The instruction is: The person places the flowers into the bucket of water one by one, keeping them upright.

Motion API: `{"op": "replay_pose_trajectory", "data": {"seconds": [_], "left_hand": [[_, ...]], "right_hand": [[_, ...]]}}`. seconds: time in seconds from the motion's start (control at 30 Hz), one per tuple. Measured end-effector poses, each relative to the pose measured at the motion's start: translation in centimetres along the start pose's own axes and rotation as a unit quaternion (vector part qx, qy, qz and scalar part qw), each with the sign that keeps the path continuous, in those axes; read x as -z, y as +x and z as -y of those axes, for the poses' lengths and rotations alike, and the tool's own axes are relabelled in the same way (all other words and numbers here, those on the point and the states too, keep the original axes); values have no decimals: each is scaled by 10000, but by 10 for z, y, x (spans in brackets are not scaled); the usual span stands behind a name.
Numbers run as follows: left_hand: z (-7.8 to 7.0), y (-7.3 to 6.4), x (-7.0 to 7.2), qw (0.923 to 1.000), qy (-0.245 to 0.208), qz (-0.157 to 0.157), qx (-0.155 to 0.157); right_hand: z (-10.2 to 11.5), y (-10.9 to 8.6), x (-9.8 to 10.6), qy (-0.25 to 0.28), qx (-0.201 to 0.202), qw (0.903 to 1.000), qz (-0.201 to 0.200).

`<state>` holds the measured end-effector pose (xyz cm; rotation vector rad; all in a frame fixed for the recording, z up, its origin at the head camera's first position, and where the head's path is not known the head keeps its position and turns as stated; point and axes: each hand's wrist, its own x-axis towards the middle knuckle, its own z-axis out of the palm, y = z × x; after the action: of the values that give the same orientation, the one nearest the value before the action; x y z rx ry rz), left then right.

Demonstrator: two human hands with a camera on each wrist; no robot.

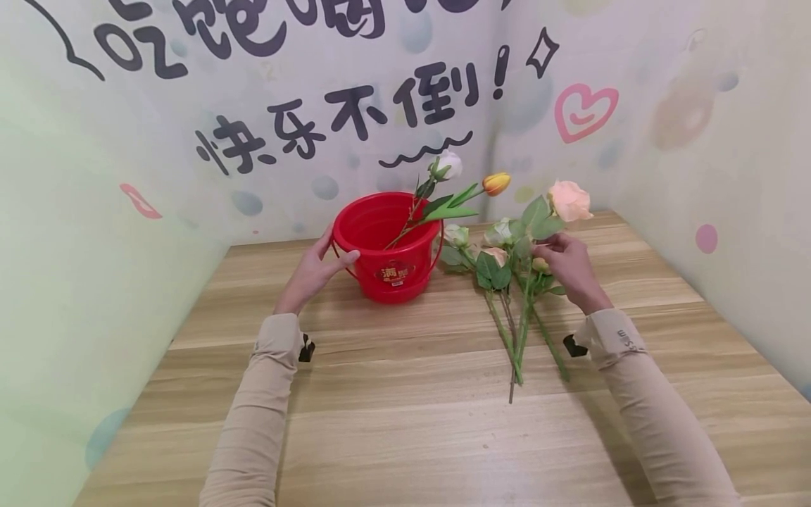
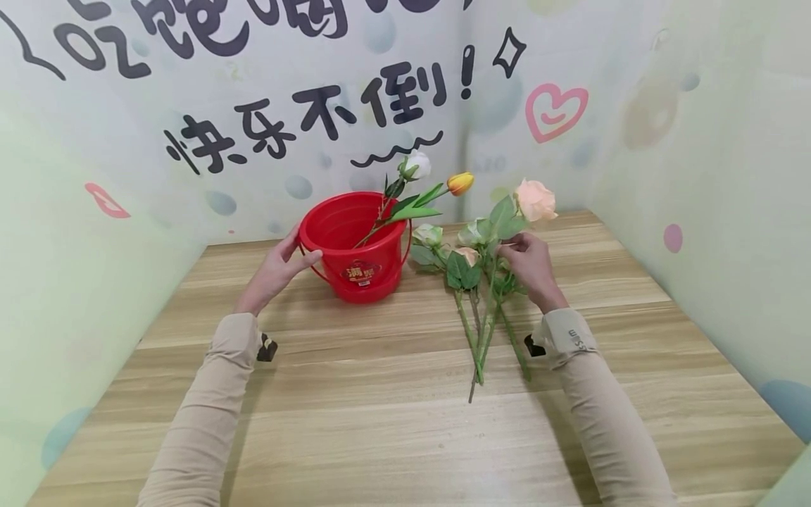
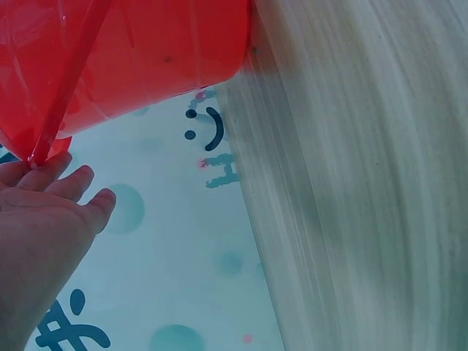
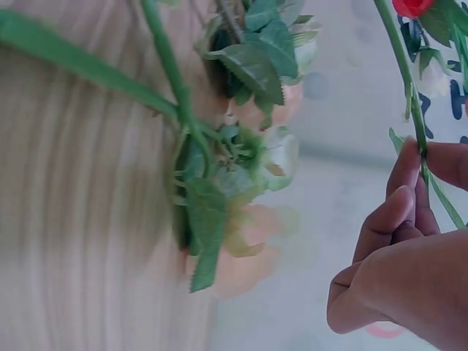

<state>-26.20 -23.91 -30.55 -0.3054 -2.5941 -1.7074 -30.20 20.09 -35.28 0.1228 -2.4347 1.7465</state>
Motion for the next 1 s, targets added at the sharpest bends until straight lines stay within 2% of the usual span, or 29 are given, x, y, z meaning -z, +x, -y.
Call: {"op": "replay_pose_trajectory", "data": {"seconds": [0.23, 0.4, 0.67, 0.8, 1.0], "left_hand": [[0, -1, 0, 10000, -2, 2, -21], [3, 2, 1, 10000, 8, 4, -30], [36, 19, 2, 9999, 4, -108, -121], [41, 21, 2, 9996, 115, -172, -167], [41, 20, 2, 9995, 117, -217, -203]], "right_hand": [[11, -2, -1, 304, 94, 9992, -258], [21, -4, -5, 752, 315, 9953, -523], [41, -8, -16, 1944, 762, 9758, -654], [50, -10, -21, 2043, 887, 9723, -707], [63, -12, -33, 1962, 916, 9731, -786]]}}
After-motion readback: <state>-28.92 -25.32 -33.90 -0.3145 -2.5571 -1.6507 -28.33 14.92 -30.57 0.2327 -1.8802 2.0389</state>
